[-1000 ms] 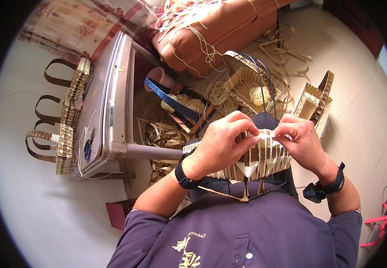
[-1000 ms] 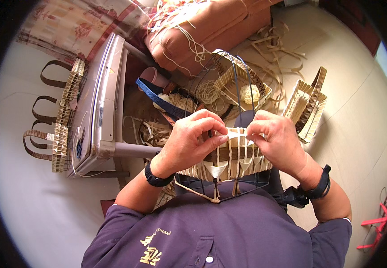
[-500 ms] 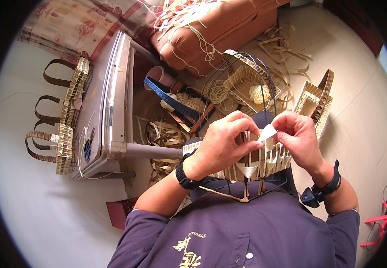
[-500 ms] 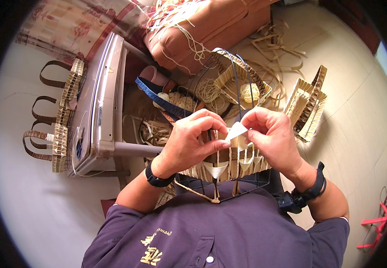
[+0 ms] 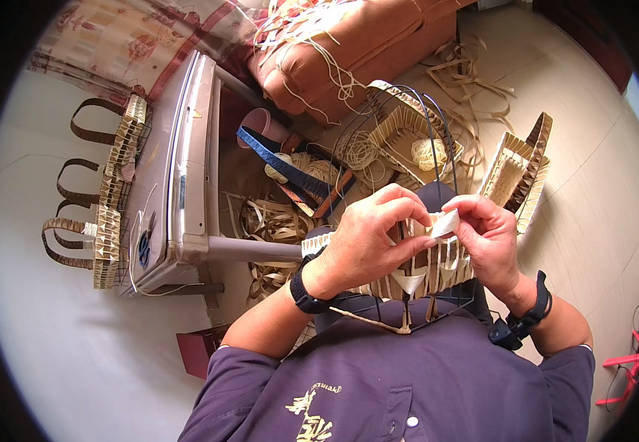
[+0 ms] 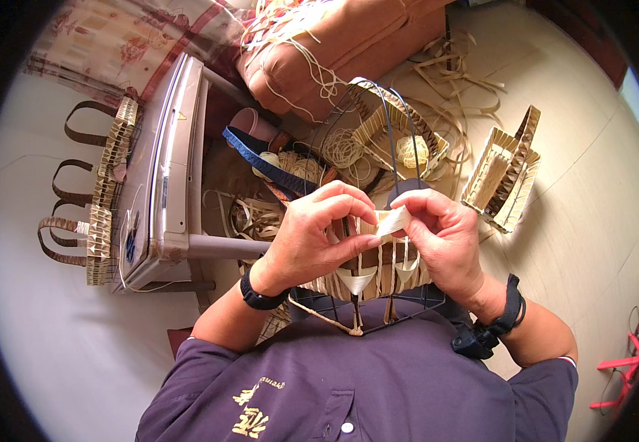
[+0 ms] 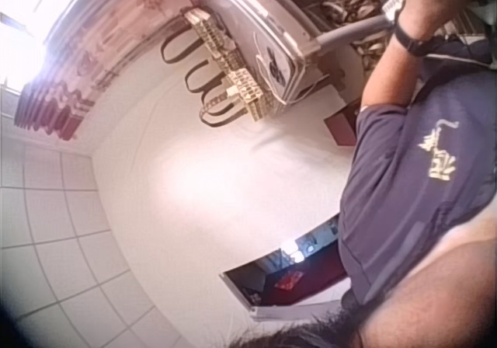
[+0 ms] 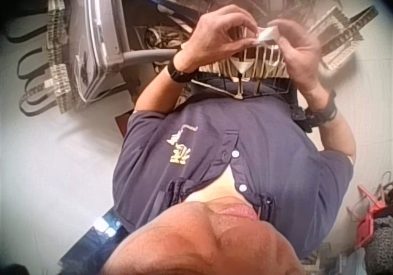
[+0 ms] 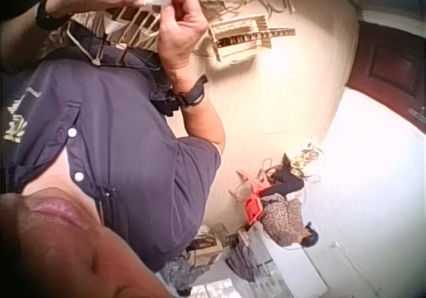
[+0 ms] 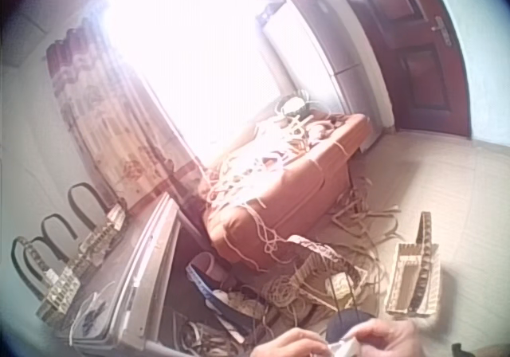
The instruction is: The person weaves strips of material into a basket frame, tucking the ends through the existing structure and pulling them tight by hand.
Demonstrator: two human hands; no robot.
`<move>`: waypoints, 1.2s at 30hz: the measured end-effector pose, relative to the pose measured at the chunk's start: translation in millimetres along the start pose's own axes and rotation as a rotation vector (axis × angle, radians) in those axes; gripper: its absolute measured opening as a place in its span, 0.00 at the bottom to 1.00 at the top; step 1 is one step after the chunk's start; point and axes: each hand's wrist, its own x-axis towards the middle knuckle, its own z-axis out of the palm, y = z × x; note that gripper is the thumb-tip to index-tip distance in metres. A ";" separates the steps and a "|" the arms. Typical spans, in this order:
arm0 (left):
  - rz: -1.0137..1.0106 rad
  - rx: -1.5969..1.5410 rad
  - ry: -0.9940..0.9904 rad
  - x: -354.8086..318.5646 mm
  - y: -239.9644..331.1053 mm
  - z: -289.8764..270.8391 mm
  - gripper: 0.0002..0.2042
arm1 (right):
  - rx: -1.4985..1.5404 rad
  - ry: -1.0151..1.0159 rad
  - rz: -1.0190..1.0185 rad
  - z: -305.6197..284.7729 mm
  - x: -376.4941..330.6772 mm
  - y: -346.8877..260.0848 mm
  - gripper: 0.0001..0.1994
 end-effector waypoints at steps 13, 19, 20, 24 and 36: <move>0.033 -0.028 0.009 0.2 -5.6 1.5 0.10 | -0.211 -0.020 -0.171 -6.6 -1.4 9.6 0.09; 0.085 -0.016 0.016 1.2 -6.2 1.8 0.10 | -0.280 -0.092 -0.106 -9.5 3.9 3.0 0.09; 0.088 -0.021 0.016 1.1 -6.5 2.4 0.09 | -0.276 -0.114 -0.078 -11.7 7.1 1.8 0.09; 0.077 -0.023 0.019 0.8 -8.2 2.7 0.08 | -0.286 -0.233 0.000 -16.3 13.3 -3.8 0.10; -0.001 -0.021 0.001 0.4 -2.5 1.1 0.06 | -0.351 -0.189 -0.036 -8.5 19.9 -12.5 0.11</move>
